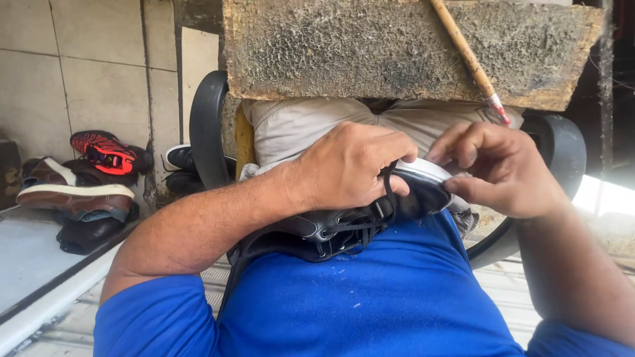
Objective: Repairing a sneaker by applying adhesive to the sole and pressing it together.
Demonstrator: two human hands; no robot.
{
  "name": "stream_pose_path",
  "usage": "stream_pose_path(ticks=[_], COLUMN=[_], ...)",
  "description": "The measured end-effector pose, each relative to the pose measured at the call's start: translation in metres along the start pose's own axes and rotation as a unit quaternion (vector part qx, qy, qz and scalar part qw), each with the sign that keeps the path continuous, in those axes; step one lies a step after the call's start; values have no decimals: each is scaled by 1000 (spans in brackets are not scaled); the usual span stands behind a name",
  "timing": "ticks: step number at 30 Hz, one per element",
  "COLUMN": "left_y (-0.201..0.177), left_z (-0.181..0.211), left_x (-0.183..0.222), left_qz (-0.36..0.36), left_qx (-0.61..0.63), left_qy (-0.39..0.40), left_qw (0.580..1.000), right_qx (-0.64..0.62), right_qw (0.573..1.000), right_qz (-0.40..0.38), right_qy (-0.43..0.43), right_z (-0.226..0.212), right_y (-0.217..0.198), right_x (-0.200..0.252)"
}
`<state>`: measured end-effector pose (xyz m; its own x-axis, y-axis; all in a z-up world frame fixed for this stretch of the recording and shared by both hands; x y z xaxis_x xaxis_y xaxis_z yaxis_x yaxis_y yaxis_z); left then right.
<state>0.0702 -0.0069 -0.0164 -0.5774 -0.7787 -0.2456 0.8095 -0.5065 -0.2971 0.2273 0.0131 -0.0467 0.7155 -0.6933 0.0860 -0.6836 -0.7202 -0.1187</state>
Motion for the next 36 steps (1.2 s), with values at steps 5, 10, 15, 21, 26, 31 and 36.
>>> stream_pose_path(ticks=[5,10,15,21,26,31,36], left_y=[-1,-2,3,-32,-90,-106,-87], left_z=[11,2,7,5,32,33,-14], left_x=[-6,0,-5,-2,-29,-50,-71], left_qz=[-1,7,-11,58,294,233,191], left_qx=[15,9,6,-5,43,195,336], left_qy=[19,-8,15,3,-18,30,82], left_qw=[1000,1000,1000,998,955,952,919], right_qx=[53,15,92,86,50,-77,-128], right_qw=[996,999,994,996,964,947,940], right_qz=[58,-17,52,-35,230,248,183], right_qy=[36,25,32,3,-124,-187,-260], right_z=[-6,-3,-5,2,-29,-45,-47], right_y=[13,1,6,-10,-22,-50,-42], right_x=[-17,-3,-18,27,-10,-48,-75])
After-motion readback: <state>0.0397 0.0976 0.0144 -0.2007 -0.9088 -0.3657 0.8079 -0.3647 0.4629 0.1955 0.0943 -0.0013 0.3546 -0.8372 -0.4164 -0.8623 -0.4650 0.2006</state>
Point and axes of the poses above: each hand's wrist, its own x-axis away from the middle knuckle, its own y-axis out of the palm, z = x × y, the point moved 8 cm from there along -x, towards the middle knuckle, and after that the axes turned 13 degrees about x, right-handed, at the moved point
